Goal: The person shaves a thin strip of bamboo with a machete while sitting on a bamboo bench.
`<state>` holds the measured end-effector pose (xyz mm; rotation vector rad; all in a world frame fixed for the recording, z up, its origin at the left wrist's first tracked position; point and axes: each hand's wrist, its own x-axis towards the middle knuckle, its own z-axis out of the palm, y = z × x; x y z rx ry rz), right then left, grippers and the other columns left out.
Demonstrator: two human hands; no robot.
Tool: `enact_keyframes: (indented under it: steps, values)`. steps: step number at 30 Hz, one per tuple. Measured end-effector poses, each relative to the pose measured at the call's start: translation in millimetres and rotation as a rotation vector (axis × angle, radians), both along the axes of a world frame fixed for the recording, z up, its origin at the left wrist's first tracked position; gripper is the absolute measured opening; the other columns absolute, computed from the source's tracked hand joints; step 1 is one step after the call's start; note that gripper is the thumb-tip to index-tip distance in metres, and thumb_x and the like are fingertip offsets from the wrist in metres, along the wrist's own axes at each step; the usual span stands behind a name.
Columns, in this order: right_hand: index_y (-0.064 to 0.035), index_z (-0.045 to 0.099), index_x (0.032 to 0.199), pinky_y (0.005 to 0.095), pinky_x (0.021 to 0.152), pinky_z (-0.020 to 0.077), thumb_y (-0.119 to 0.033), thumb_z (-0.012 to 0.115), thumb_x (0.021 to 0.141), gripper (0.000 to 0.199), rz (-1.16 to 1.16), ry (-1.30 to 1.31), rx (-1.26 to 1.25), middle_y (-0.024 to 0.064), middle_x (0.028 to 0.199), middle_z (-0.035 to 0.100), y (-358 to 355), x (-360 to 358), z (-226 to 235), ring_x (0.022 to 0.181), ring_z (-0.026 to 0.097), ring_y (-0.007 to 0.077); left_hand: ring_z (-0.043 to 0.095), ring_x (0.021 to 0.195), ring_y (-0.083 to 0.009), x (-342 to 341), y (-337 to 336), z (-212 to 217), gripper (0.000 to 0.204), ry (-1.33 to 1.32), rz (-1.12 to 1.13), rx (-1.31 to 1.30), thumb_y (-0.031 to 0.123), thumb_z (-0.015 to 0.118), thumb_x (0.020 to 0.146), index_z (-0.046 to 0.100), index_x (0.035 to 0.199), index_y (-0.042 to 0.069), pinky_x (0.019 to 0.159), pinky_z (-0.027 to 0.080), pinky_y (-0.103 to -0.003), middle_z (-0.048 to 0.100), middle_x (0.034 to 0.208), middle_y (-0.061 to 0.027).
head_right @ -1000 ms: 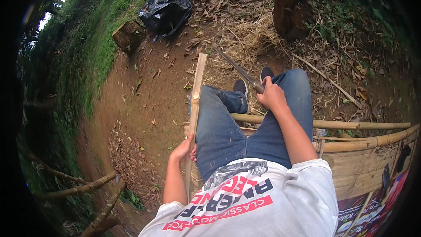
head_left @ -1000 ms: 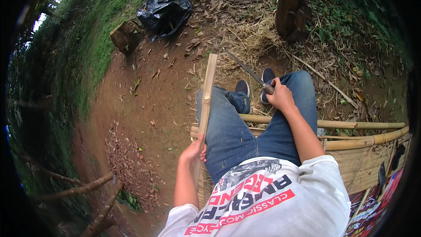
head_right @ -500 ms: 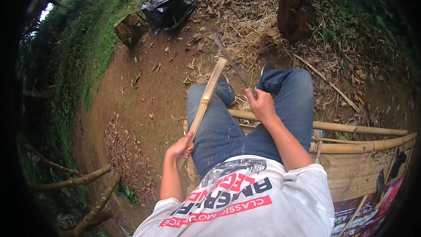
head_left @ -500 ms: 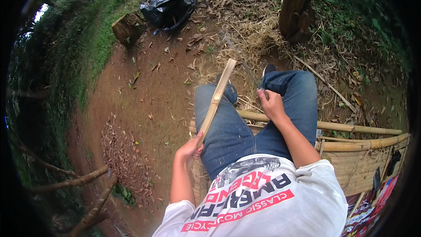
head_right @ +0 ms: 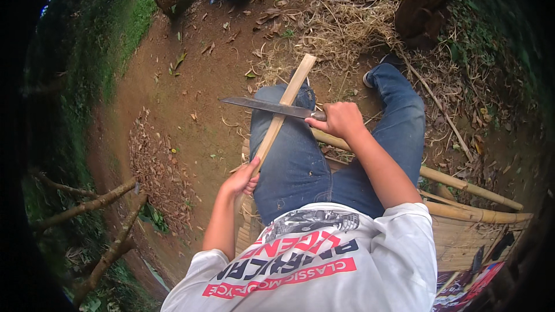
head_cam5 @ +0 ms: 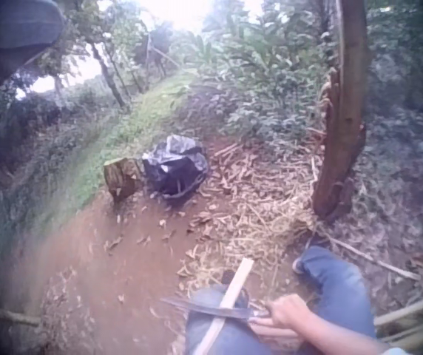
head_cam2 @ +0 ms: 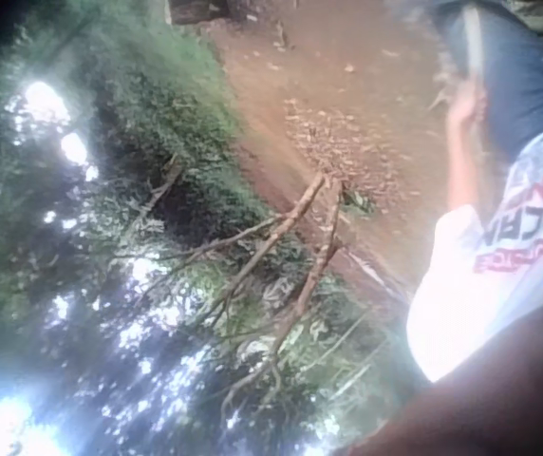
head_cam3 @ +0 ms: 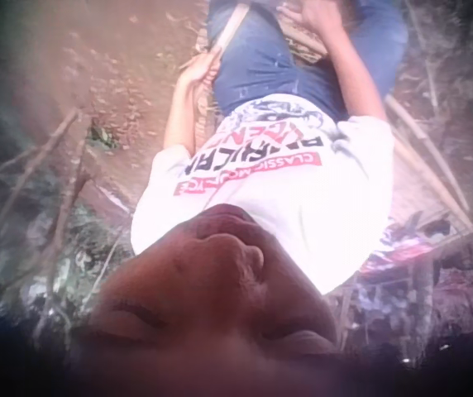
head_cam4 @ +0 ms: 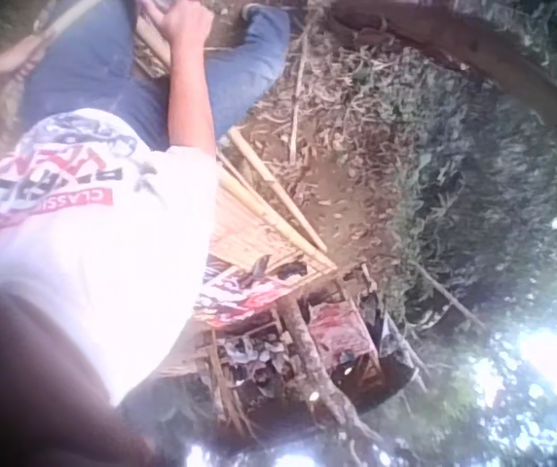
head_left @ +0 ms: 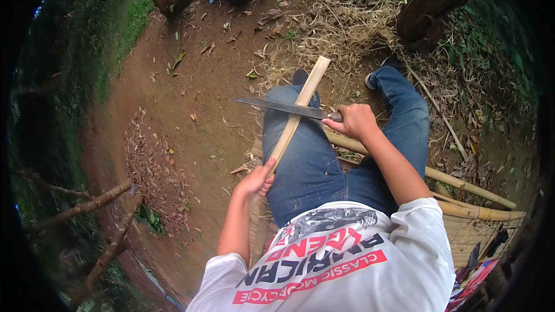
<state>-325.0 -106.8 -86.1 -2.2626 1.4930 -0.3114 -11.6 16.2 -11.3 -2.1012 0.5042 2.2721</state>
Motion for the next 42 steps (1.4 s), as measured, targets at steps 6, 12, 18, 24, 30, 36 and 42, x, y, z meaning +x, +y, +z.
enact_keyframes:
  steps: [6,12,18,24,30,36,42]
  values:
    - [-0.0077,0.062,0.063,0.0437,0.052,0.0508,-0.073,0.056,0.078,0.068,-0.007,0.025,-0.082,0.0147,0.055,0.06,-9,-29,-5,0.053,0.063,0.0338,0.021,0.039,-0.006,-2,-5,2,0.064,0.031,-0.003,0.009,0.069,0.039,0.094,0.028,0.058,0.018,0.037,0.018,-0.024,0.026,0.05,0.0079]
    - [-0.0073,0.06,0.062,0.0425,0.052,0.0505,-0.069,0.062,0.077,0.063,-0.014,0.056,-0.153,0.0148,0.053,0.059,-9,-48,-8,0.052,0.062,0.0341,0.019,0.038,-0.0045,2,-10,-3,0.064,0.096,-0.048,0.028,0.069,0.039,0.095,0.025,0.058,0.019,0.036,0.017,-0.023,0.022,0.05,0.0098]
    - [-0.006,0.062,0.065,0.0426,0.052,0.051,-0.068,0.059,0.08,0.064,-0.068,0.047,-0.113,0.0152,0.057,0.062,3,-25,9,0.053,0.063,0.0336,0.021,0.038,-0.0051,-3,-14,-3,0.065,0.026,-0.052,0.021,0.072,0.038,0.093,0.025,0.058,0.019,0.036,0.018,-0.023,0.022,0.05,0.0094]
    - [-0.0065,0.067,0.069,0.0433,0.054,0.0521,-0.072,0.055,0.08,0.068,-0.006,0.004,-0.076,0.0143,0.058,0.063,8,12,17,0.056,0.065,0.0327,0.02,0.038,-0.0055,-3,-6,-5,0.065,0.003,-0.031,0.02,0.073,0.04,0.091,0.025,0.06,0.019,0.037,0.017,-0.023,0.023,0.051,0.0087]
    - [-0.0075,0.067,0.068,0.0409,0.054,0.0529,-0.074,0.053,0.081,0.069,-0.035,0.117,-0.025,0.0143,0.058,0.063,-9,-29,-2,0.057,0.066,0.0312,0.02,0.038,-0.0055,0,-13,-6,0.064,0.063,-0.091,-0.003,0.073,0.039,0.092,0.025,0.061,0.019,0.036,0.017,-0.023,0.023,0.051,0.0085]
    - [-0.0065,0.068,0.07,0.0437,0.057,0.0536,-0.072,0.052,0.083,0.068,0.033,0.071,-0.025,0.0147,0.06,0.065,6,12,21,0.058,0.067,0.0332,0.021,0.038,-0.0055,-8,-7,-7,0.065,0.041,-0.016,-0.001,0.072,0.039,0.092,0.026,0.059,0.018,0.036,0.018,-0.023,0.024,0.05,0.0085]
    - [-0.0053,0.068,0.071,0.0468,0.06,0.0518,-0.071,0.05,0.085,0.07,-0.387,0.14,-0.024,0.0187,0.066,0.066,-26,-86,-11,0.066,0.067,0.0381,0.02,0.037,-0.0061,-5,-7,0,0.066,0.005,-0.013,-0.04,0.074,0.039,0.091,0.027,0.059,0.018,0.036,0.017,-0.023,0.024,0.05,0.0077]
